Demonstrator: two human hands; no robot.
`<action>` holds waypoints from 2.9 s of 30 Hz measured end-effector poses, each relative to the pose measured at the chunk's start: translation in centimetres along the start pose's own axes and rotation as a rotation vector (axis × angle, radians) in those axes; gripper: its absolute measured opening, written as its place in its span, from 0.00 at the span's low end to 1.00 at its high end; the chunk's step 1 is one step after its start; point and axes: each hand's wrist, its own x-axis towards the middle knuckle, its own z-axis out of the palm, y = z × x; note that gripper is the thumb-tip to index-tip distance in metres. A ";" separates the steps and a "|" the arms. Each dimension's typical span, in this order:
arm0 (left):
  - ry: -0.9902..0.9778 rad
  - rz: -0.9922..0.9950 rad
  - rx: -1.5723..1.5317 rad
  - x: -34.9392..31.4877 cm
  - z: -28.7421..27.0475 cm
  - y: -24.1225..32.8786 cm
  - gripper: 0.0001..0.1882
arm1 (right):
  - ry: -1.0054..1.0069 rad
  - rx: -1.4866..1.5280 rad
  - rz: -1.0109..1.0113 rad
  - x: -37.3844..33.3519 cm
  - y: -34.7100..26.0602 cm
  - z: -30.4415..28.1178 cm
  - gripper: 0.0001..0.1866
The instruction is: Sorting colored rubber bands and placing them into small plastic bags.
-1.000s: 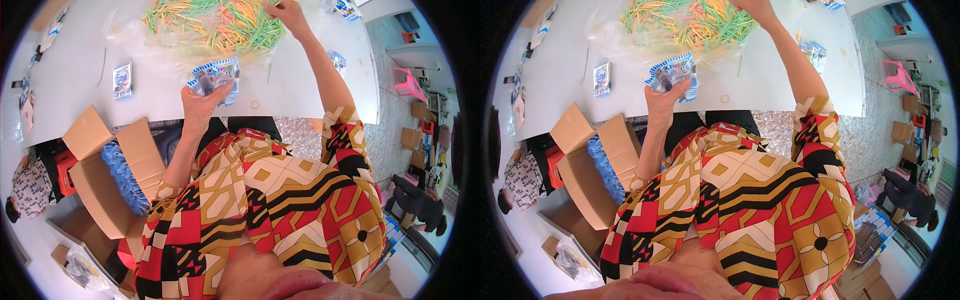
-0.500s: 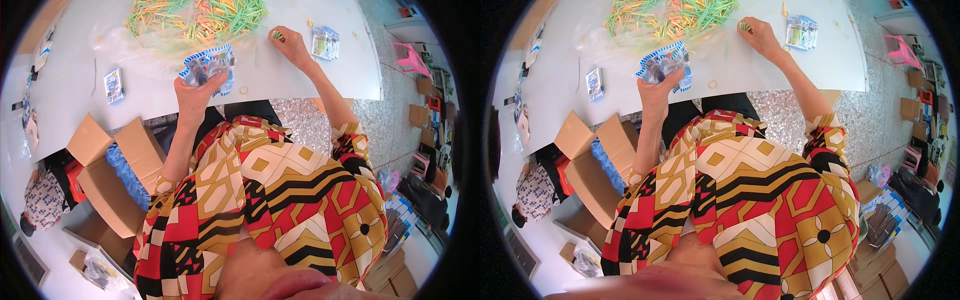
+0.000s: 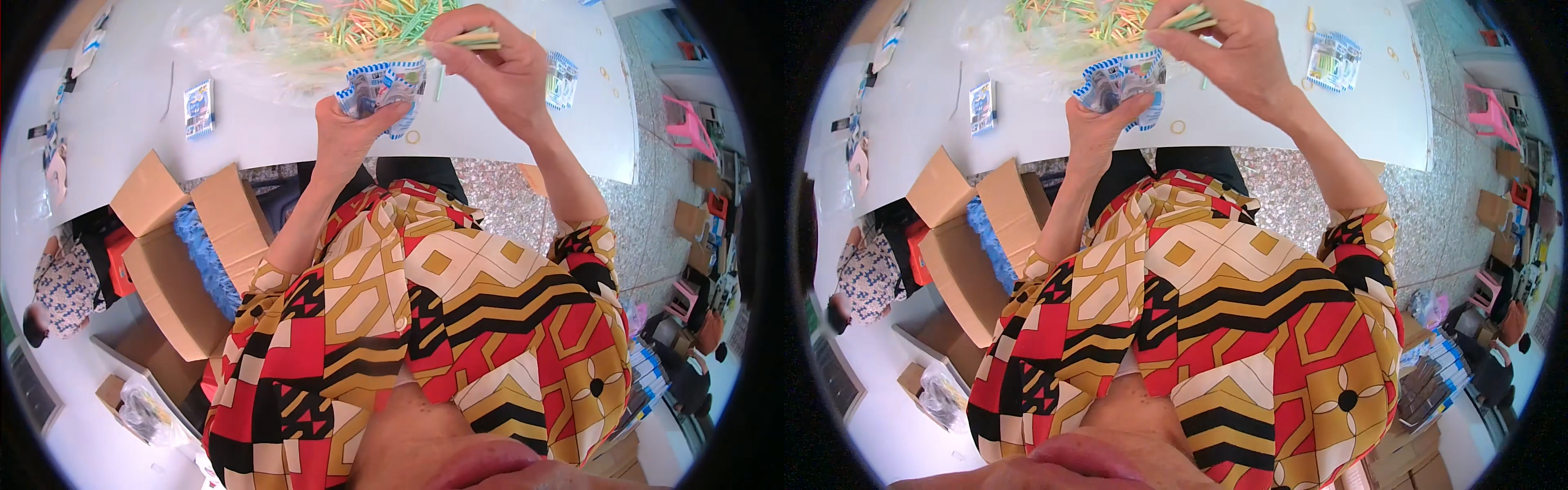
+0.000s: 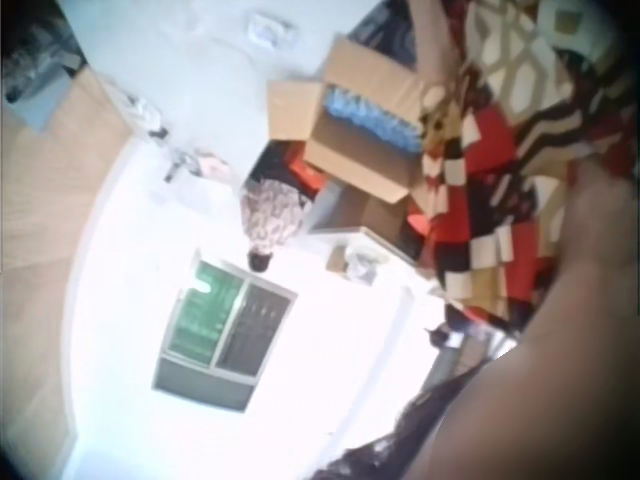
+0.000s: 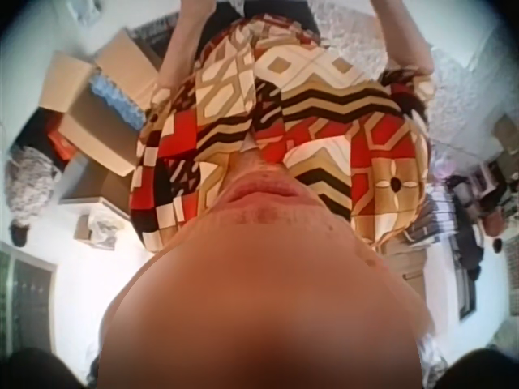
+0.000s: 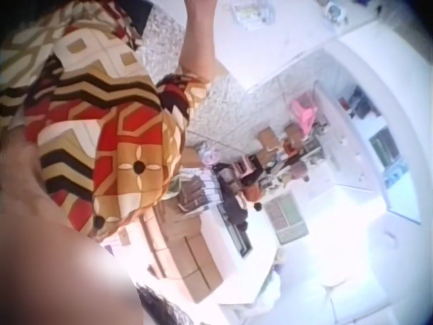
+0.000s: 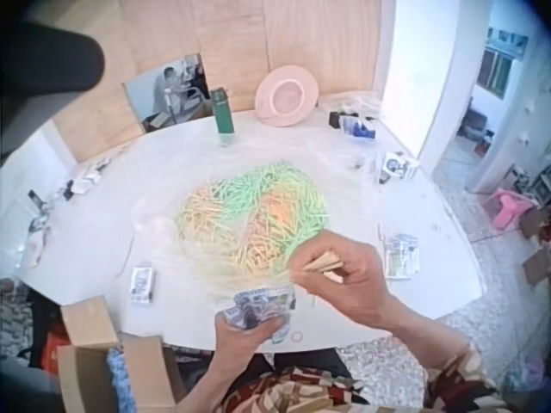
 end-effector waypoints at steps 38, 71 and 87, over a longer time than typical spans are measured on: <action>-0.063 0.083 -0.122 3.5 -0.6 0.6 0.13 | -0.133 0.261 0.178 3.0 3.3 0.0 0.12; -0.123 -0.061 -0.119 6.9 2.9 -0.6 0.10 | 0.562 -0.333 0.270 -8.2 2.2 -10.0 0.05; 0.045 -0.039 -0.088 7.7 2.5 0.4 0.12 | 0.746 -0.097 0.163 -15.7 20.7 -18.7 0.09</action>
